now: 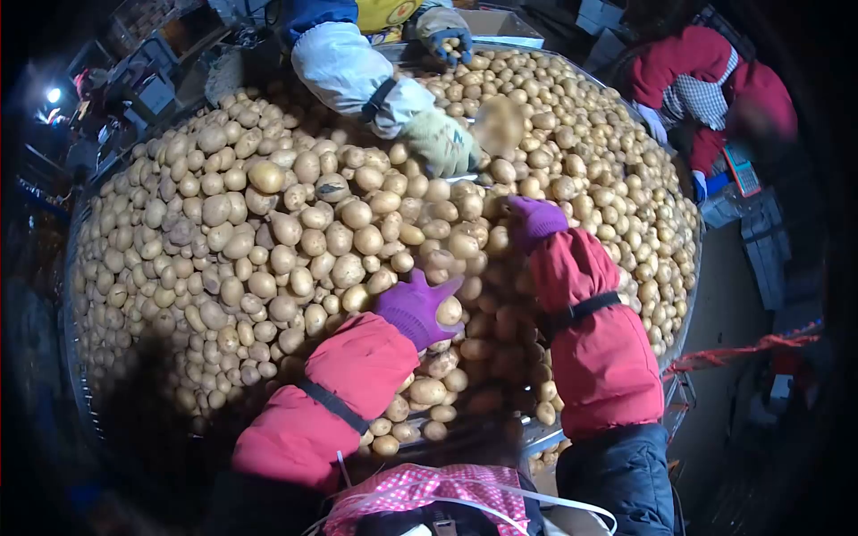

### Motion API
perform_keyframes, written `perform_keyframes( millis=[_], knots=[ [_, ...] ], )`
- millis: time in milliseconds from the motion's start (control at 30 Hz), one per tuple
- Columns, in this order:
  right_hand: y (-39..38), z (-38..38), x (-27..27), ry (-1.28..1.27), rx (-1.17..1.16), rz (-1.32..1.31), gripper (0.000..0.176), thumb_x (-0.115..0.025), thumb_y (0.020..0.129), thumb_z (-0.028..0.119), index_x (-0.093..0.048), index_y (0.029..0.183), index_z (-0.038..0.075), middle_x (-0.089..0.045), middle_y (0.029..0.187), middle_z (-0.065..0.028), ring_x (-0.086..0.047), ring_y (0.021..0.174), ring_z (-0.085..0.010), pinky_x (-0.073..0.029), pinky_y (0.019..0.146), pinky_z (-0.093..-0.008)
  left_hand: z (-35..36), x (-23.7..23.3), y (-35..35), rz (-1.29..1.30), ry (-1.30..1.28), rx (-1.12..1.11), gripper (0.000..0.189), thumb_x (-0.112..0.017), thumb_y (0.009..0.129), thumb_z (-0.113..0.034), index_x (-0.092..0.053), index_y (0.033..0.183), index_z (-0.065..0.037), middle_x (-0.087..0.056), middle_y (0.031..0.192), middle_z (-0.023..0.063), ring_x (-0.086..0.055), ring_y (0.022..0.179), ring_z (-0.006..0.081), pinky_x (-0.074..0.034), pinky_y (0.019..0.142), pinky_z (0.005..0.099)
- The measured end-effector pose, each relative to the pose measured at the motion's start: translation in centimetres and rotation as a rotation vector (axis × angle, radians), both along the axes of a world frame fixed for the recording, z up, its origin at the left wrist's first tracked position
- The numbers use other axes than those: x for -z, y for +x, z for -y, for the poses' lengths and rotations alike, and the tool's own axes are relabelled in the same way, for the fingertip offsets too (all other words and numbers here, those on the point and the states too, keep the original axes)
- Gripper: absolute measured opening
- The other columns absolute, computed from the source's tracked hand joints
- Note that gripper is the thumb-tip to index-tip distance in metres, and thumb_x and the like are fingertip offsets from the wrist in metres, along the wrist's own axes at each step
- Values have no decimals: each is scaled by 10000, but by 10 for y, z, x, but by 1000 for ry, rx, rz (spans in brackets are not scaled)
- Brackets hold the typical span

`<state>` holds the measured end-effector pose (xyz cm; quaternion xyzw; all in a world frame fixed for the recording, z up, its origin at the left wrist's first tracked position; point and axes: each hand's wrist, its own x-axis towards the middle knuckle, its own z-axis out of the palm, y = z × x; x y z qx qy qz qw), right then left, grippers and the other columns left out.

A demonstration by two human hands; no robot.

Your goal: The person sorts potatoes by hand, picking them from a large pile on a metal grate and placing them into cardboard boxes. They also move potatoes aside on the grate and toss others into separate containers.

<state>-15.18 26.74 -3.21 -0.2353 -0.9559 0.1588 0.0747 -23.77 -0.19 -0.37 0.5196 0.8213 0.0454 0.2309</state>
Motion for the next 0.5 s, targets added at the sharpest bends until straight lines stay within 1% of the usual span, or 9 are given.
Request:
perform_keyframes(
  millis=[33,67,167,300,333,367,400,433,500],
  knots=[
    [-8,-5,5,-62,52,88,257,-651,830,211,-692,1083,192,-705,1053,-134,-664,977,-372,-546,815,-478,0,0,0,2,-18,-8,742,-691,770,-570,-436,1446,-400,-487,1244,232,-660,938,391,-551,792,497],
    [-11,-6,10,-58,66,138,255,-648,832,217,-692,1082,189,-705,1052,-135,-664,977,-372,-545,816,-478,2,8,0,-11,18,-14,726,-691,774,-546,-443,1440,-395,-501,1227,219,-661,928,391,-553,771,504],
    [-9,-1,-4,52,60,141,251,-641,837,234,-691,1077,182,-705,1050,-140,-665,978,-373,-544,820,-478,1,15,-2,1,8,-3,715,-695,776,-528,-449,1434,-392,-510,1209,213,-661,919,387,-555,743,504],
    [13,24,-38,198,86,74,249,-631,845,256,-691,1072,172,-705,1046,-147,-665,979,-374,-543,825,-478,-2,4,-2,-19,43,14,742,-688,766,-495,-428,1452,-386,-506,1219,256,-654,863,432,-555,726,521],
    [15,32,-49,225,83,66,250,-629,846,262,-691,1070,169,-705,1045,-148,-665,980,-374,-543,827,-478,-3,4,-3,-13,17,22,724,-701,757,-493,-459,1429,-375,-477,1278,264,-657,858,434,-559,732,515],
    [16,34,-57,232,91,65,251,-626,848,267,-691,1069,167,-705,1044,-150,-665,980,-375,-543,828,-478,-2,5,-2,-12,12,18,713,-699,759,-495,-467,1423,-372,-468,1293,264,-660,865,431,-560,738,513],
    [14,41,-68,256,42,51,256,-605,864,301,-692,1038,135,-702,1038,-168,-661,991,-378,-542,813,-470,-3,7,-3,-15,11,13,703,-697,761,-497,-475,1416,-370,-459,1308,265,-662,872,428,-561,745,511],
    [11,35,-53,205,43,-40,237,-616,872,237,-693,1056,109,-709,1010,-156,-685,959,-319,-544,821,-419,-3,10,-2,-16,9,14,692,-695,763,-499,-483,1409,-367,-449,1322,265,-664,879,425,-561,751,509],
    [9,17,-33,111,58,-15,235,-618,876,226,-687,1069,112,-703,1021,-140,-673,952,-287,-539,821,-402,-6,14,-2,-29,-4,7,670,-685,773,-506,-489,1396,-357,-425,1360,252,-671,888,414,-564,764,507]
  ],
)
